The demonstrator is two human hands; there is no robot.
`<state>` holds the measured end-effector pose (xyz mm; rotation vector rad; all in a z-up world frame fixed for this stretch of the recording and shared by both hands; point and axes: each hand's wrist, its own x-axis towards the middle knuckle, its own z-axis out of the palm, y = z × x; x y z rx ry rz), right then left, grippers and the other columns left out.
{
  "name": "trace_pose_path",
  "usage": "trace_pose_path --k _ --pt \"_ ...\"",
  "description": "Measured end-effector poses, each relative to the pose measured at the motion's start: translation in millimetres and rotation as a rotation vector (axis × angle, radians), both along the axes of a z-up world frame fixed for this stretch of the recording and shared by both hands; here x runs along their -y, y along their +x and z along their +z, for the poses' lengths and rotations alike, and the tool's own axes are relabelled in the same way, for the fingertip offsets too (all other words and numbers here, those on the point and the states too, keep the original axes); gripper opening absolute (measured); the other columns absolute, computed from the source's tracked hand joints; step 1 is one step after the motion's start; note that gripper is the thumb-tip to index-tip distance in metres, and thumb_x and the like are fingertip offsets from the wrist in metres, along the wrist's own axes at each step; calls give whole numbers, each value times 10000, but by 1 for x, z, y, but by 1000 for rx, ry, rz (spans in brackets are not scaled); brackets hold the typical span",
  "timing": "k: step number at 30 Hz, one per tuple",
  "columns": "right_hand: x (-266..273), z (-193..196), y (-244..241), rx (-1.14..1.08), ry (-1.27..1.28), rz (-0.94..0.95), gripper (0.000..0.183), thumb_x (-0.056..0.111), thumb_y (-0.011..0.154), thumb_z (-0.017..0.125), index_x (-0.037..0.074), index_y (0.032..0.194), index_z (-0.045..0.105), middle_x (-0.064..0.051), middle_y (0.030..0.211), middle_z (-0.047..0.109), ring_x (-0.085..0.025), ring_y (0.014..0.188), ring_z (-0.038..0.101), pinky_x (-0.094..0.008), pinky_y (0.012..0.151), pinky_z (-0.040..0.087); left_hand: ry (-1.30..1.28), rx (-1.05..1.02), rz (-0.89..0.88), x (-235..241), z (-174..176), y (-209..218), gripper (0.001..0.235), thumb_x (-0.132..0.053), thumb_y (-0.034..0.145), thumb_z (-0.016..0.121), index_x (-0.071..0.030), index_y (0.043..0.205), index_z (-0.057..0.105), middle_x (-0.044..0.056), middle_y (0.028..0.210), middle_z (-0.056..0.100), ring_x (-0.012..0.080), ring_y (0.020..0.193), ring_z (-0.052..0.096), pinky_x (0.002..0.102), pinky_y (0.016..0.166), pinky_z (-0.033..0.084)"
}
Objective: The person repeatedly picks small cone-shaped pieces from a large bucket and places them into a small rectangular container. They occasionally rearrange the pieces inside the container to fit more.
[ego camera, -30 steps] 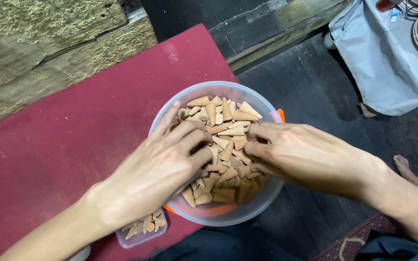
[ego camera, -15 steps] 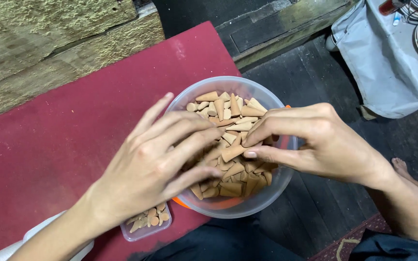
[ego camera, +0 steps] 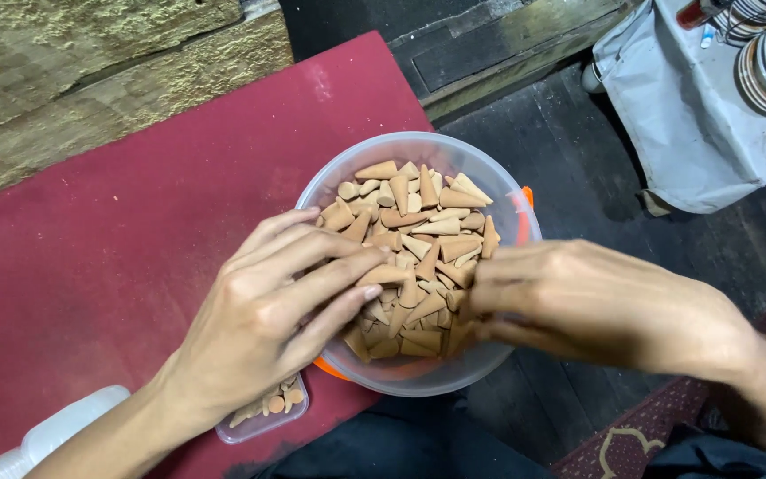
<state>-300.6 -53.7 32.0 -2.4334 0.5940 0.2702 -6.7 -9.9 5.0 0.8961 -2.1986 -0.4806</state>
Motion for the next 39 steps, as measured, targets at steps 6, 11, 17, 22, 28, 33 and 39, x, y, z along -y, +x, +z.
trace_pose_path --k 6,11,17,22,28,33,39 --pt "10 3 30 -438 122 73 113 297 1010 589 235 922 620 48 896 655 -204 684 630 -434 585 488 21 -83 54 0 -10 -21 234 -167 1024 634 -41 1219 662 70 967 709 245 877 649 452 1027 467" --pt "5 -4 25 -365 37 130 321 11 862 577 218 1107 605 8 1003 657 -209 762 691 -465 580 585 16 -58 140 -1 -19 -29 185 -131 1007 661 -62 1178 667 47 1007 739 231 903 686 441 1021 476" --pt "-7 -16 6 -154 -203 268 542 -24 737 680 137 1248 594 -99 1218 614 -287 1056 659 -451 812 575 21 -89 135 -3 -21 -26 198 -58 983 693 -30 1176 656 49 969 694 246 860 658 431 968 510" --pt "13 2 9 -34 46 -167 208 288 961 671 208 1152 656 63 943 747 -87 760 768 -305 708 659 88 -94 123 -5 -24 -24 284 -61 940 728 -39 1215 661 30 997 711 223 817 630 414 978 498" --pt "8 2 -3 -61 174 -234 99 268 1010 571 250 954 650 118 850 655 -51 744 680 -261 667 583 41 -150 106 -2 -18 -25 125 -37 951 716 -37 1075 699 45 877 665 247 770 608 388 868 508" --pt "7 -12 11 -421 -359 792 198 176 1032 579 210 1140 742 -37 1057 720 -406 1069 542 -474 866 508 18 -206 150 -5 -21 -27 103 -92 931 764 -46 972 682 27 920 731 202 816 686 422 969 501" --pt "3 -6 26 -457 -265 536 274 -7 971 569 196 831 689 -54 842 626 -253 706 614 -453 480 524 81 -296 174 -11 -18 -23 135 -76 909 772 -29 1004 690 45 996 776 206 882 742 451 1031 488"
